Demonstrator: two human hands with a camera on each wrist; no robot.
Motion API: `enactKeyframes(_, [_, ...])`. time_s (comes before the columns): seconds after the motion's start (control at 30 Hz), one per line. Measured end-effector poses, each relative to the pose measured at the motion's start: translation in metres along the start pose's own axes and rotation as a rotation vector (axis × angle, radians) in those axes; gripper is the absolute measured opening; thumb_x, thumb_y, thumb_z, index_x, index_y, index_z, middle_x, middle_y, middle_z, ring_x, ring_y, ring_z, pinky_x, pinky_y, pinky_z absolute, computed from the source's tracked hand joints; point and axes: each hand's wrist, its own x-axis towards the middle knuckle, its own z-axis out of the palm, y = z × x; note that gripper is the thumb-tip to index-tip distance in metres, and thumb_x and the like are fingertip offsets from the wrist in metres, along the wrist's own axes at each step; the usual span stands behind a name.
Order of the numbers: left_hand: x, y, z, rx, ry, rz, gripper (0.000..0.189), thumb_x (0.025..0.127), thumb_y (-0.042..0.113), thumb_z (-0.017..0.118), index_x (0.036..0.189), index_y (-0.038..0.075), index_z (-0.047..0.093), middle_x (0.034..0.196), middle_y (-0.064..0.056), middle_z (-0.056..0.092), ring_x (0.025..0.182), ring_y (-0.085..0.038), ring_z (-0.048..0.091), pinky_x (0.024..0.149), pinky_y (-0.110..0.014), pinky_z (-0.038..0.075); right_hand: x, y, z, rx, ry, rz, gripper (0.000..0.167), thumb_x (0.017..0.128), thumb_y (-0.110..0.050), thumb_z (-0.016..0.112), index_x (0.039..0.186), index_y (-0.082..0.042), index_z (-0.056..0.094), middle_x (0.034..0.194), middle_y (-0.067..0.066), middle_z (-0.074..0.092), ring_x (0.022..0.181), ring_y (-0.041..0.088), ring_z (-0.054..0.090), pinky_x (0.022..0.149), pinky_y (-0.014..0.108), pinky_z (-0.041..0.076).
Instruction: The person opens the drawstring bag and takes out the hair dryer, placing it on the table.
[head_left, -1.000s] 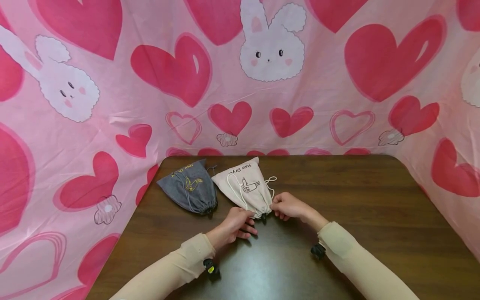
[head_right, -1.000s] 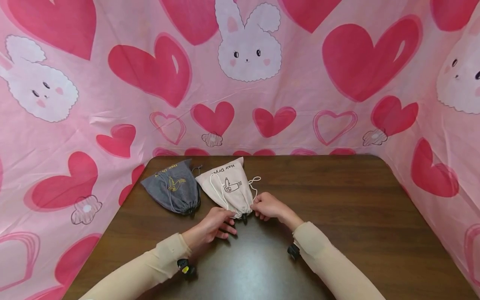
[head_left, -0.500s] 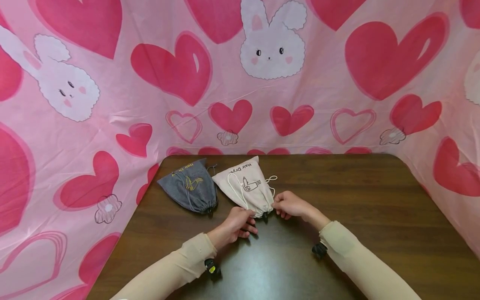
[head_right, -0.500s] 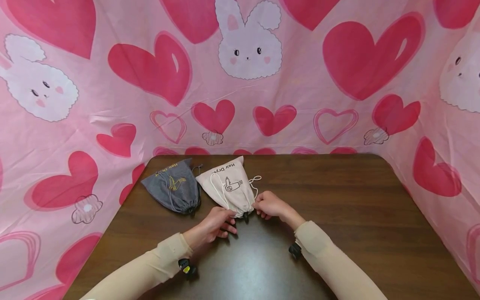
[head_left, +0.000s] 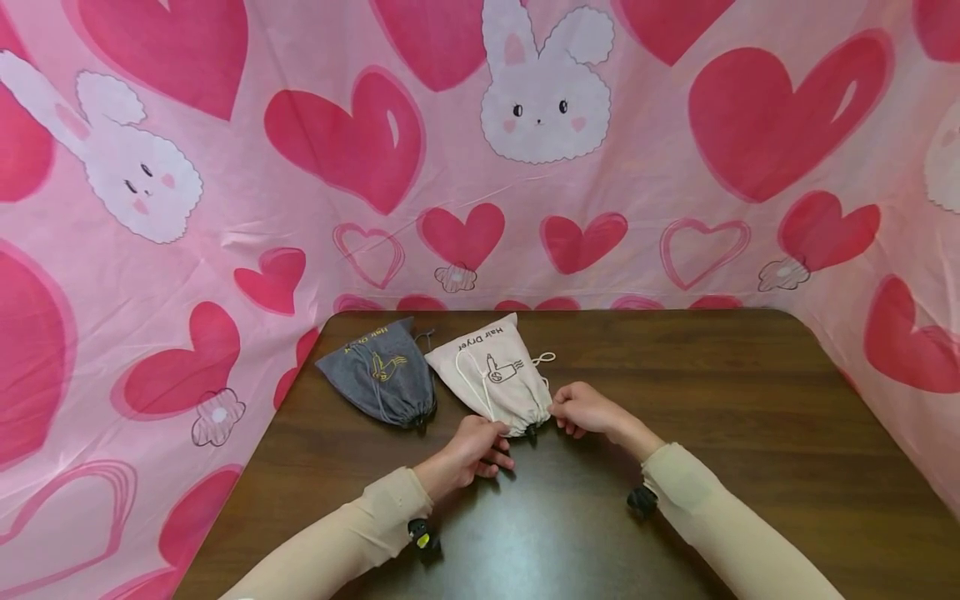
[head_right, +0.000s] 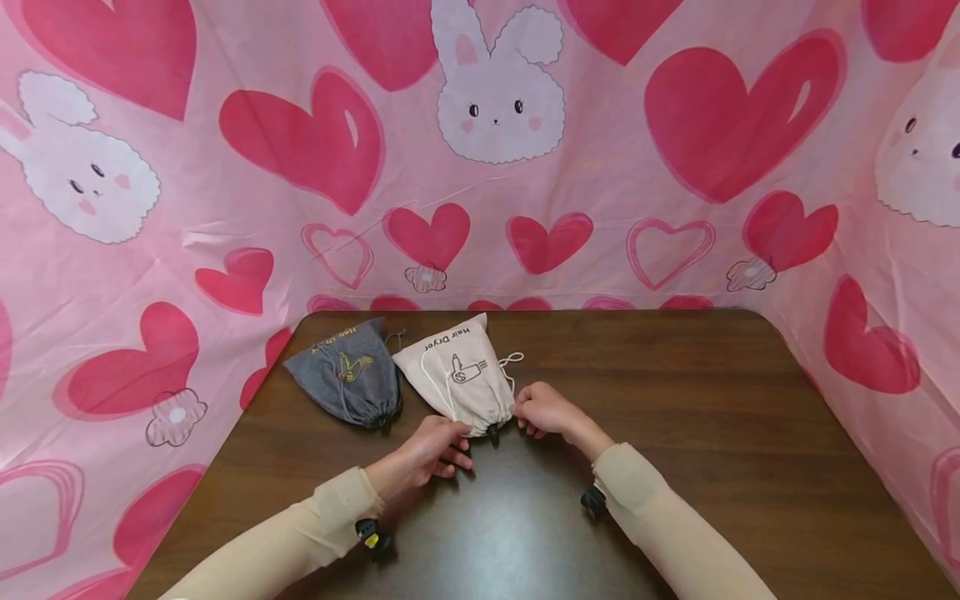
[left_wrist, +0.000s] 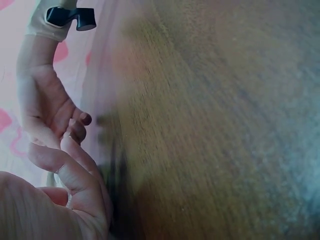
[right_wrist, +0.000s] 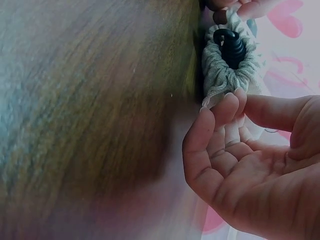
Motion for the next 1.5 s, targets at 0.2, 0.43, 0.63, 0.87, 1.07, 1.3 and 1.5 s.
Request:
enactKeyframes(0.2, [0.0,-0.001,-0.001,-0.001,-0.005,0.007,0.012,0.102,0.012,0.061,0.095,0.002,0.059,0.075,-0.003,0.062,0.055,-0.013,0.069,0.042,-0.019,0.046,-0.002,0.001,-0.001,-0.008,0.016,0.003,0.021,0.102,-0.008,0.06,0.085,0.004,0.062,0.071,0.006,0.061,0.059,0.016,0.057,0.054,0.031,0.052])
enactKeyframes(0.43, [-0.001,-0.001,-0.001,-0.004,0.004,0.005,0.011,0.102,0.011,0.06,0.095,0.003,0.059,0.074,-0.002,0.061,0.054,-0.013,0.068,0.041,-0.019,0.046,-0.003,-0.001,-0.003,-0.022,0.01,0.013,0.024,0.104,-0.01,0.06,0.085,0.004,0.063,0.071,0.006,0.06,0.058,0.017,0.056,0.054,0.03,0.052])
enactKeyframes(0.63, [-0.003,0.0,0.003,-0.009,0.029,0.003,0.012,0.102,0.013,0.062,0.097,0.003,0.058,0.074,-0.003,0.061,0.052,-0.013,0.067,0.041,-0.019,0.045,-0.005,-0.004,-0.002,-0.039,-0.011,0.029,0.023,0.104,-0.012,0.061,0.087,0.004,0.064,0.07,0.006,0.06,0.056,0.016,0.056,0.055,0.031,0.053])
enactKeyframes(0.87, [-0.002,-0.001,0.005,-0.004,0.024,-0.007,0.018,0.102,0.02,0.065,0.095,0.004,0.06,0.074,-0.003,0.062,0.051,-0.013,0.066,0.04,-0.02,0.046,-0.006,-0.008,0.001,-0.023,-0.019,0.045,0.02,0.103,-0.011,0.062,0.089,0.003,0.064,0.071,0.005,0.059,0.056,0.016,0.056,0.055,0.03,0.053])
enactKeyframes(1.07, [-0.002,-0.002,0.007,-0.006,0.024,-0.013,0.015,0.101,0.017,0.063,0.098,0.003,0.06,0.076,-0.003,0.064,0.052,-0.013,0.067,0.041,-0.019,0.045,-0.007,-0.009,0.004,-0.021,-0.015,0.042,0.022,0.103,-0.01,0.061,0.085,0.004,0.062,0.069,0.005,0.059,0.055,0.016,0.056,0.054,0.03,0.053])
enactKeyframes(1.3, [-0.003,-0.004,0.006,-0.023,0.036,-0.002,0.011,0.099,0.013,0.062,0.098,0.003,0.058,0.075,-0.003,0.063,0.051,-0.013,0.067,0.04,-0.019,0.044,-0.007,-0.007,0.005,-0.011,-0.016,0.042,0.025,0.104,-0.009,0.06,0.082,0.002,0.061,0.069,0.006,0.06,0.056,0.016,0.056,0.054,0.03,0.052])
enactKeyframes(1.5, [-0.004,-0.004,0.005,-0.032,0.04,0.011,0.011,0.098,0.012,0.06,0.102,0.003,0.055,0.075,-0.003,0.062,0.053,-0.014,0.068,0.04,-0.018,0.044,-0.007,-0.006,0.005,0.006,0.003,0.025,0.024,0.104,-0.008,0.06,0.082,0.002,0.06,0.068,0.006,0.06,0.056,0.016,0.057,0.053,0.031,0.052])
